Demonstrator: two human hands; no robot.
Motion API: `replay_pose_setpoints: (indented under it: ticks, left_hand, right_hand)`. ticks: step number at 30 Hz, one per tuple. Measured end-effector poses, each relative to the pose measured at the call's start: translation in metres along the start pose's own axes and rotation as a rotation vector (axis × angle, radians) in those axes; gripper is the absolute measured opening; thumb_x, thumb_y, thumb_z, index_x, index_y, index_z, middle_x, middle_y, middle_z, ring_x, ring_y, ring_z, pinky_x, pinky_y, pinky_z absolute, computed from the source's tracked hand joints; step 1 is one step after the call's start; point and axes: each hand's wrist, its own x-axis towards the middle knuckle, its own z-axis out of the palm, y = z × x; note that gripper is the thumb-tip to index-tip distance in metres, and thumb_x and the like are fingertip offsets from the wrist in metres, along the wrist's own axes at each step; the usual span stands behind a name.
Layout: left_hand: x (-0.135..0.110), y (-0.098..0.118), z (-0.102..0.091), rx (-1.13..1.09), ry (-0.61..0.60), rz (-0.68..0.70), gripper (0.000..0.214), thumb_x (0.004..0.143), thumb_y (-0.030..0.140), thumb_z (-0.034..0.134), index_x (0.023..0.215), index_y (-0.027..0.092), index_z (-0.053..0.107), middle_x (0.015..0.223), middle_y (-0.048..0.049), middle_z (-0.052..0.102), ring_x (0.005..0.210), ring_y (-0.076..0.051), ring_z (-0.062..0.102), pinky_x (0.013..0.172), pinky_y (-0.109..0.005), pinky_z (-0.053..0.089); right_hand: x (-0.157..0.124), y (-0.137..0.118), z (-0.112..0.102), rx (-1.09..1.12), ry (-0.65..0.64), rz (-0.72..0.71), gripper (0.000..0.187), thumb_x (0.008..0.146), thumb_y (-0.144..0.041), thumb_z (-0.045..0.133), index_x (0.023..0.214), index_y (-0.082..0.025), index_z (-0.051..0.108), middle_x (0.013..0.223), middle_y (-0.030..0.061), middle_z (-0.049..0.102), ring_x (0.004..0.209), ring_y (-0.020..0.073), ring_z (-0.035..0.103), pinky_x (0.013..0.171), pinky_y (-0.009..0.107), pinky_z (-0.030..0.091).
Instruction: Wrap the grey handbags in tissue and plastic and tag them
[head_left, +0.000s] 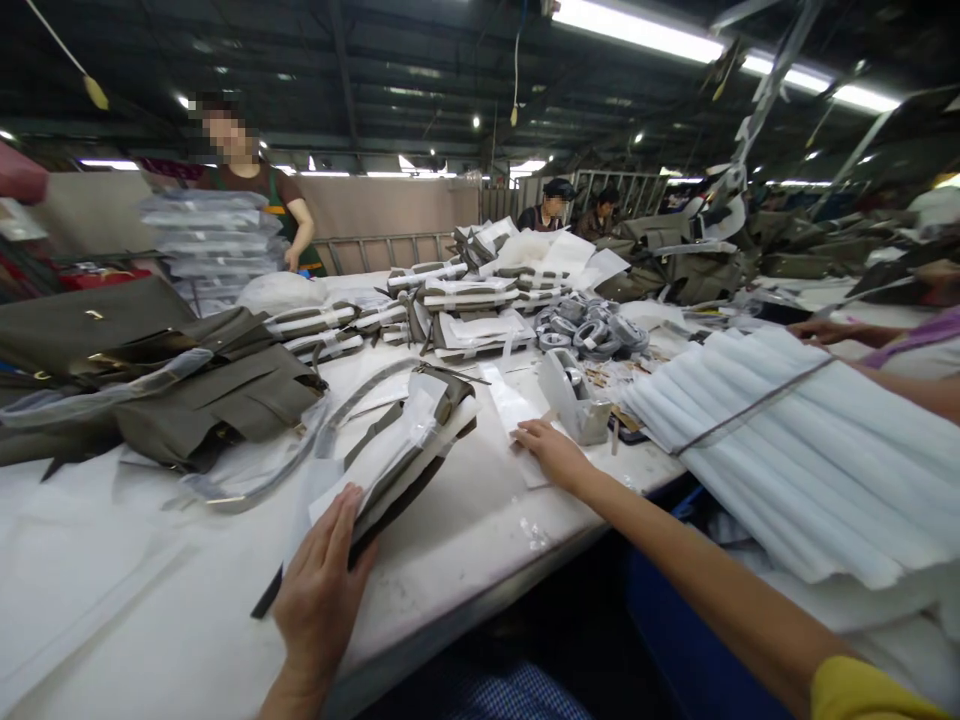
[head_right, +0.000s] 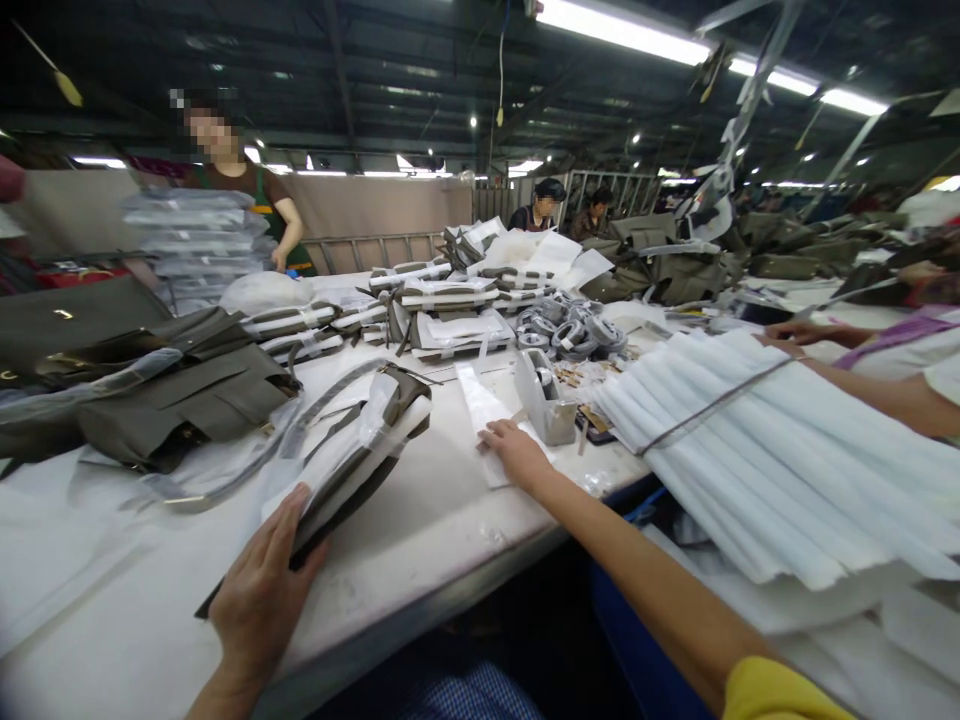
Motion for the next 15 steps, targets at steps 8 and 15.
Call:
replay_pose_setpoints:
  ticks: [8, 15]
  left_hand:
    - [0.0, -0.003, 0.003, 0.004, 0.004, 0.029, 0.064, 0.094, 0.027, 0.057, 0.152, 0.024, 0.03, 0.143, -0.0046, 0.054, 0.119, -0.025, 0.06, 0.103, -0.036, 0.046]
    - [-0.001, -0.002, 0.002, 0.005, 0.001, 0.015, 0.065, 0.094, 0.024, 0.057, 0.152, 0.025, 0.029, 0.141, -0.0046, 0.055, 0.12, -0.024, 0.06, 0.102, -0.037, 0.047]
  right_hand:
    - [0.041, 0.024, -0.033, -0.175, -0.025, -0.112, 0.023, 0.086, 0.0, 0.051, 0.093, -0.017, 0.067, 0.099, 0.0086, 0.068, 0.105, 0.0205, 0.061, 0.088, 0.032, 0.05]
    - [0.053, 0.038, -0.045, -0.252, 0.091, -0.105, 0.038, 0.081, 0.009, 0.046, 0.097, -0.015, 0.07, 0.132, 0.0131, 0.06, 0.136, 0.0273, 0.043, 0.111, 0.055, 0.036]
